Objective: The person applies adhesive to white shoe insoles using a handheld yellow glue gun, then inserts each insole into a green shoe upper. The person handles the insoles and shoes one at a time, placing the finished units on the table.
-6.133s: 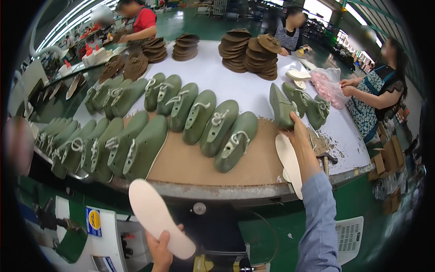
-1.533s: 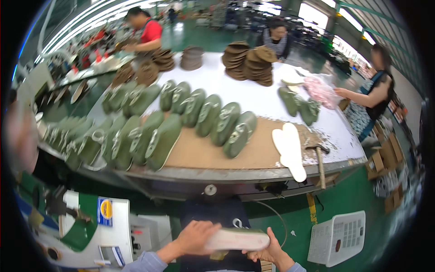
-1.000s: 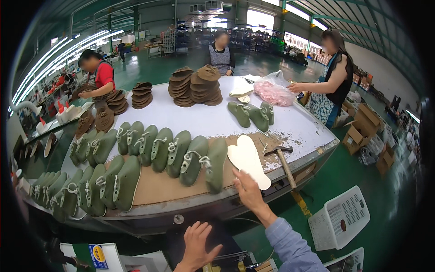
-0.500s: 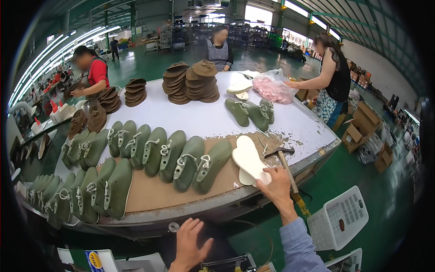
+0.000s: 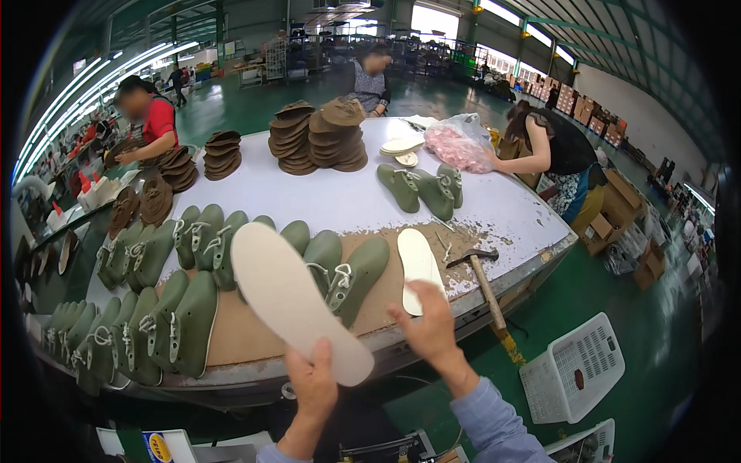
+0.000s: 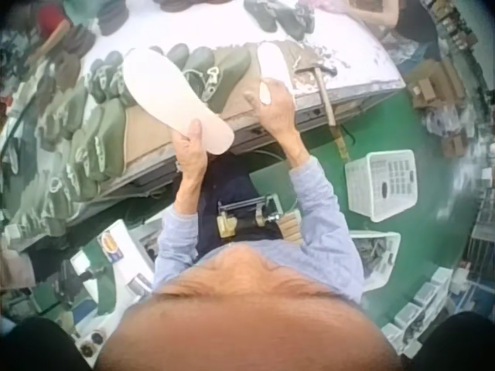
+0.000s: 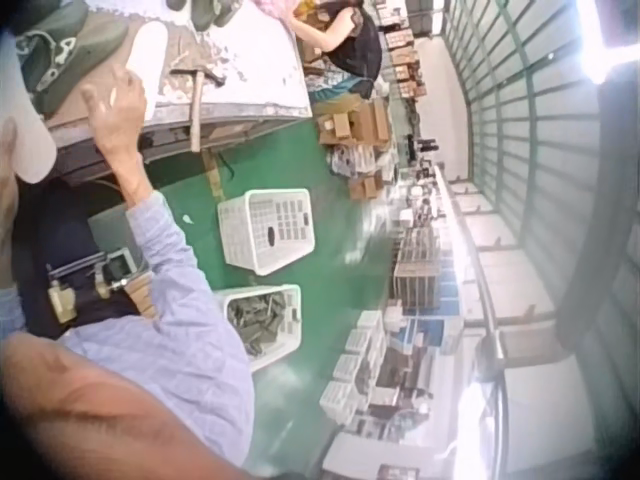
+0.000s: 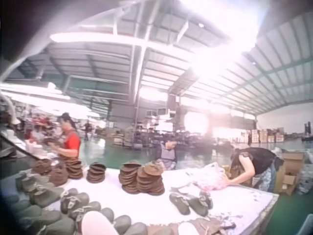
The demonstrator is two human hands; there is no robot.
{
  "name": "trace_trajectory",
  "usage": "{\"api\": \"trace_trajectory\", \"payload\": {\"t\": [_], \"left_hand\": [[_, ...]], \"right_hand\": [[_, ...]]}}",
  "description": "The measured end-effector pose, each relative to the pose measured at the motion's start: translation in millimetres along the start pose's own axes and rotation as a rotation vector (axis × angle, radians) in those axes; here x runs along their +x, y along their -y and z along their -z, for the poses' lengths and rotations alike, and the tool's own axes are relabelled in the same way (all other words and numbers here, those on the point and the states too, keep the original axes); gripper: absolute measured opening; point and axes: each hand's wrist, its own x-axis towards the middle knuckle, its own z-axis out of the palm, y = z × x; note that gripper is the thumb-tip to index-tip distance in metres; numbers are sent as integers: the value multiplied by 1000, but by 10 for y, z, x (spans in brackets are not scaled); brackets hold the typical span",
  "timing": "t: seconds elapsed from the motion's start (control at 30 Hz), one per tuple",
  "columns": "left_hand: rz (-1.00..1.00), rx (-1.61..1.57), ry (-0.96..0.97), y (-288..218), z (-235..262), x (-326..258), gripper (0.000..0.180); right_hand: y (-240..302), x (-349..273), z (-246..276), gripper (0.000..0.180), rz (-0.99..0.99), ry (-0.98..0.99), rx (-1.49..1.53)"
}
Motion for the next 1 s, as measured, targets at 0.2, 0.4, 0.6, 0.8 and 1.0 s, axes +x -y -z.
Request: {"api": "trace_trajectory", "payload": {"t": [0.2, 0.4, 0.6, 0.8, 1.0], "left_hand": [[-63, 179, -339, 82, 1095, -105, 54], [-92, 977, -415, 128, 1966, 166, 73], [-376, 1235, -384, 72, 1514, -34, 72], [-167, 528, -140, 17, 898, -263, 61], [160, -188, 95, 196, 138, -243, 67]], "right_hand": [[-744, 113, -294, 56, -274, 322, -545], [-1247, 157, -319, 63, -370, 313, -373], [-868, 259, -382, 89, -365, 419, -424], [-1047, 261, -332, 48, -432, -9, 90], [471, -291, 231, 29, -200, 465, 453]]}}
